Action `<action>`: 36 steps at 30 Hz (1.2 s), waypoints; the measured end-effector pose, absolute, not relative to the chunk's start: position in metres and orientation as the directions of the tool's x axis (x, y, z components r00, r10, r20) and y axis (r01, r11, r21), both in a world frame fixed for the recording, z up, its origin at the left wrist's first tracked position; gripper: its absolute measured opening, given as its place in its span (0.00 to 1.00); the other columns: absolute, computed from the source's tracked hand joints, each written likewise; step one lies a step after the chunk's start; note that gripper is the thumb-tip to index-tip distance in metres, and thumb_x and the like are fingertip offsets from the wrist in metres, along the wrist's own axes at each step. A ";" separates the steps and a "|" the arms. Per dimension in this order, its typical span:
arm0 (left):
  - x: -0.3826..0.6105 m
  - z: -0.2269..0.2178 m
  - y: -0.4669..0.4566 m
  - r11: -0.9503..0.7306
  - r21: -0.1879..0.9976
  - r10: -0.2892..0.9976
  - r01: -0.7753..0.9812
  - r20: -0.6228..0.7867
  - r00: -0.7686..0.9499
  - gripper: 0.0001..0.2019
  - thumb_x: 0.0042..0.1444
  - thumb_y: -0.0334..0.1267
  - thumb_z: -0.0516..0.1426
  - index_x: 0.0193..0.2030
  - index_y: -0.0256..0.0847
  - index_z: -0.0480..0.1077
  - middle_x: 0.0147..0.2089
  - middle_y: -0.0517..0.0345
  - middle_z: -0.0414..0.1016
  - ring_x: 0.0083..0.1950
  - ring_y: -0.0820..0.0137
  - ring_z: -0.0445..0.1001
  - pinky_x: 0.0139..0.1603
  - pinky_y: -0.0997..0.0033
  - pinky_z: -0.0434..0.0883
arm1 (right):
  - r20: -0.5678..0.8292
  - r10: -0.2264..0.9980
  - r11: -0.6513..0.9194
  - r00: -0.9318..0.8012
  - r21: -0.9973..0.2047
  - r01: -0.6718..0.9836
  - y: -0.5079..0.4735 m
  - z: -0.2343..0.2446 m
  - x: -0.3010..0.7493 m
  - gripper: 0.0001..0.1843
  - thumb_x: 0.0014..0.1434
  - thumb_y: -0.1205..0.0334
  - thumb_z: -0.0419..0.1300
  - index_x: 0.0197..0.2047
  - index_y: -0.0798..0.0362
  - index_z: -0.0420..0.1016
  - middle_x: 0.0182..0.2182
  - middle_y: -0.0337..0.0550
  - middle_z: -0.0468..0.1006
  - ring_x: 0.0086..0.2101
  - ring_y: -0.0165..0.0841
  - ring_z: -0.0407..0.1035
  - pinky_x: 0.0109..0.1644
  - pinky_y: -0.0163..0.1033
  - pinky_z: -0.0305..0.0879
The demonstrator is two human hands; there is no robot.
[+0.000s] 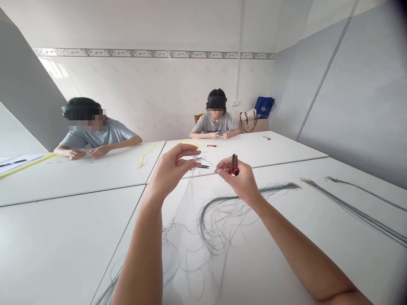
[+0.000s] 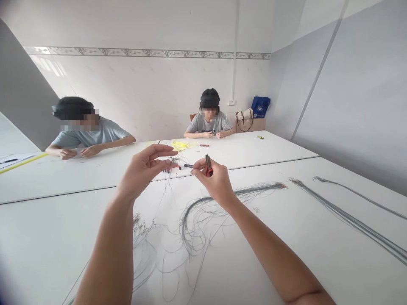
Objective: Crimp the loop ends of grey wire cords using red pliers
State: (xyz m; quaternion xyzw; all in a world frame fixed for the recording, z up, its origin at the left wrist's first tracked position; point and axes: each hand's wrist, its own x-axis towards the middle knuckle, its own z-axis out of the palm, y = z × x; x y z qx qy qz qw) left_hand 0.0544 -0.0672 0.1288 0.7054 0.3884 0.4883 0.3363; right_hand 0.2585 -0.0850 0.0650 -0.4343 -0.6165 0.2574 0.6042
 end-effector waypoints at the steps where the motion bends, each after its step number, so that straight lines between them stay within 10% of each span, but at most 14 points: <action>1: 0.055 0.128 -0.067 -0.484 0.845 0.870 0.227 0.437 0.228 0.14 0.56 0.36 0.63 0.50 0.43 0.73 0.56 0.52 0.80 0.46 0.62 0.84 0.52 0.62 0.79 | 0.520 0.849 0.493 0.095 -0.844 0.212 -0.086 0.065 0.257 0.07 0.57 0.58 0.66 0.35 0.52 0.78 0.32 0.41 0.82 0.30 0.30 0.69 0.34 0.36 0.65; 36: 0.049 0.126 -0.059 -0.574 0.788 0.818 0.222 0.537 0.207 0.21 0.50 0.27 0.53 0.52 0.42 0.72 0.57 0.52 0.78 0.44 0.67 0.83 0.42 0.68 0.78 | 0.591 0.795 0.530 0.135 -0.785 0.320 -0.087 0.069 0.266 0.04 0.57 0.61 0.65 0.34 0.51 0.79 0.33 0.41 0.82 0.29 0.29 0.66 0.34 0.36 0.64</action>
